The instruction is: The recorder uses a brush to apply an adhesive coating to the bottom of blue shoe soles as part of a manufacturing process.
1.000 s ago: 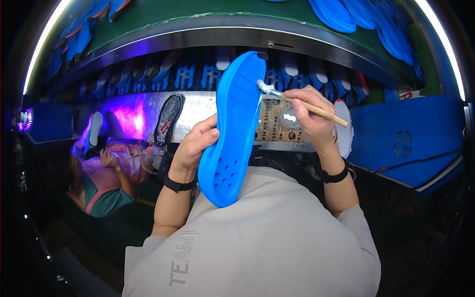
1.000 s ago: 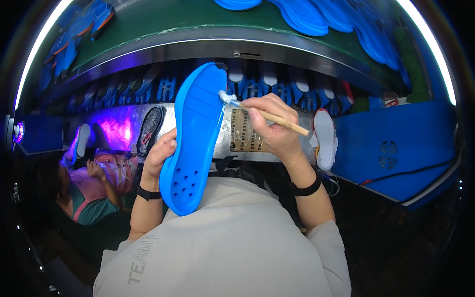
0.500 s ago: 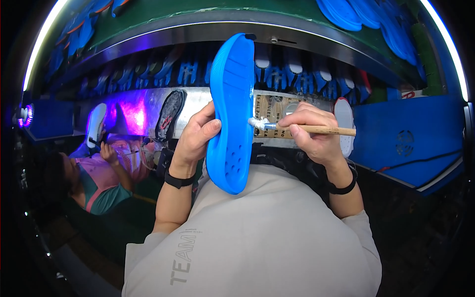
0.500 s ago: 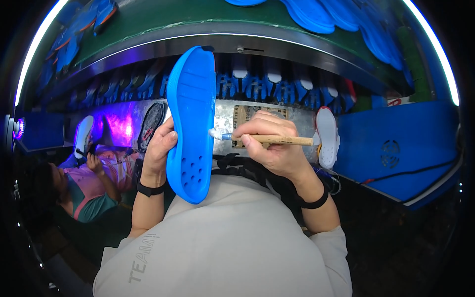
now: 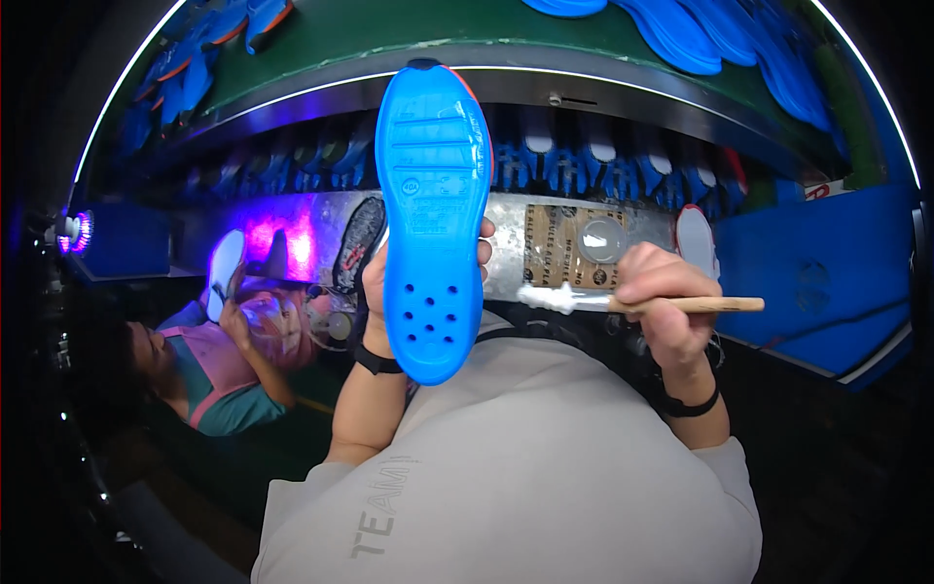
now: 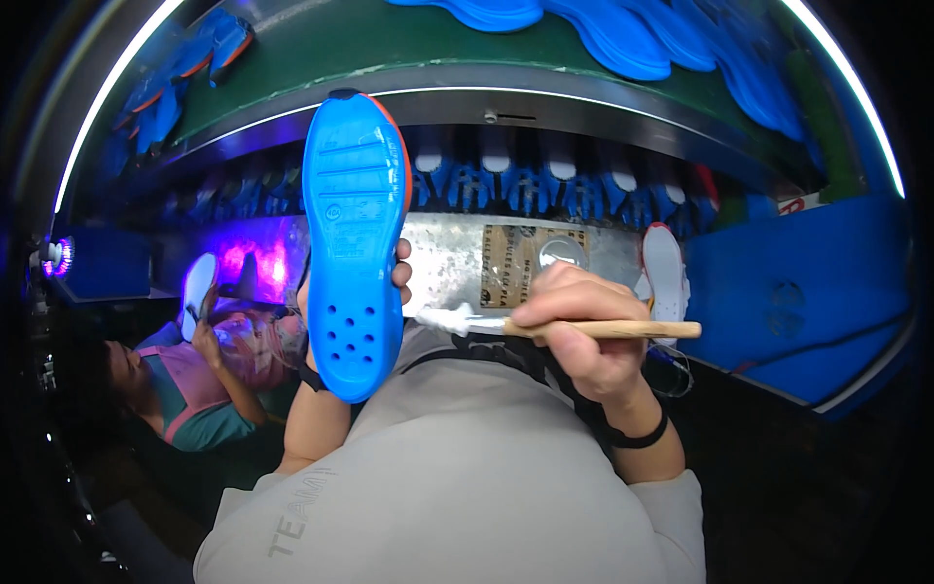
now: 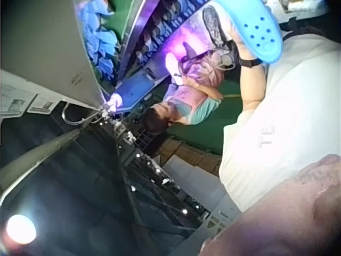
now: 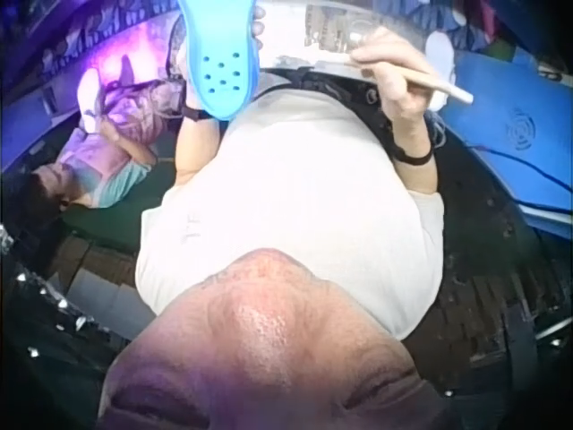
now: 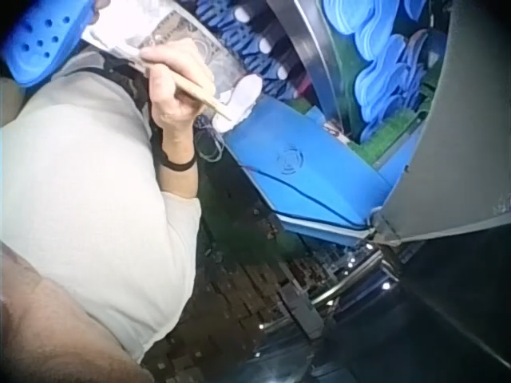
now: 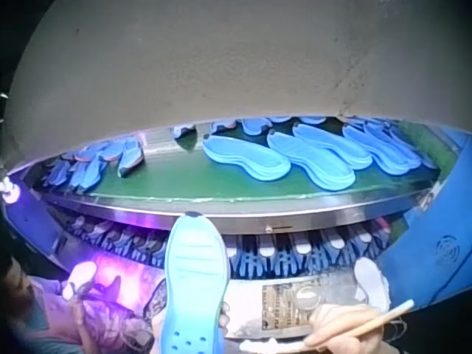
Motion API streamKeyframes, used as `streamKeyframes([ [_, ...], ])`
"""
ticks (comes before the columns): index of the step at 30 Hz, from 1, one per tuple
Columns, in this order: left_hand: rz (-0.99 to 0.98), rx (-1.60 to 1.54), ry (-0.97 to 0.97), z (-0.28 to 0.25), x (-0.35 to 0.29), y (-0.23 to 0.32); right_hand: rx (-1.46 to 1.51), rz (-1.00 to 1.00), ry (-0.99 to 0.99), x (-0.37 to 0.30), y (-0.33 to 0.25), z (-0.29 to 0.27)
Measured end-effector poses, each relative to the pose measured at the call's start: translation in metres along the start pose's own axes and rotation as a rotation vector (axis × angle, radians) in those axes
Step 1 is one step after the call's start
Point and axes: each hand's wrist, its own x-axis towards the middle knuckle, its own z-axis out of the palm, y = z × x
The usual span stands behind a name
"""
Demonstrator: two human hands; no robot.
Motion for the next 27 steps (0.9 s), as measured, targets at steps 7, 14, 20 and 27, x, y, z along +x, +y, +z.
streamKeyframes([
  [7,0.054,-0.199,-0.293,-0.012,0.013,0.018,0.046,0.07,0.116,-0.016,0.003,-0.005],
  [14,0.129,-0.133,-0.292,0.002,0.041,0.047,0.05,0.08,0.213,-0.028,0.0,-0.008],
  [20,0.621,0.457,0.055,0.022,0.176,0.167,-0.011,0.106,0.293,-0.041,0.004,-0.012],
  [27,1.283,2.066,0.43,-0.065,0.199,0.36,-0.044,0.208,0.391,-0.054,0.001,-0.024],
])
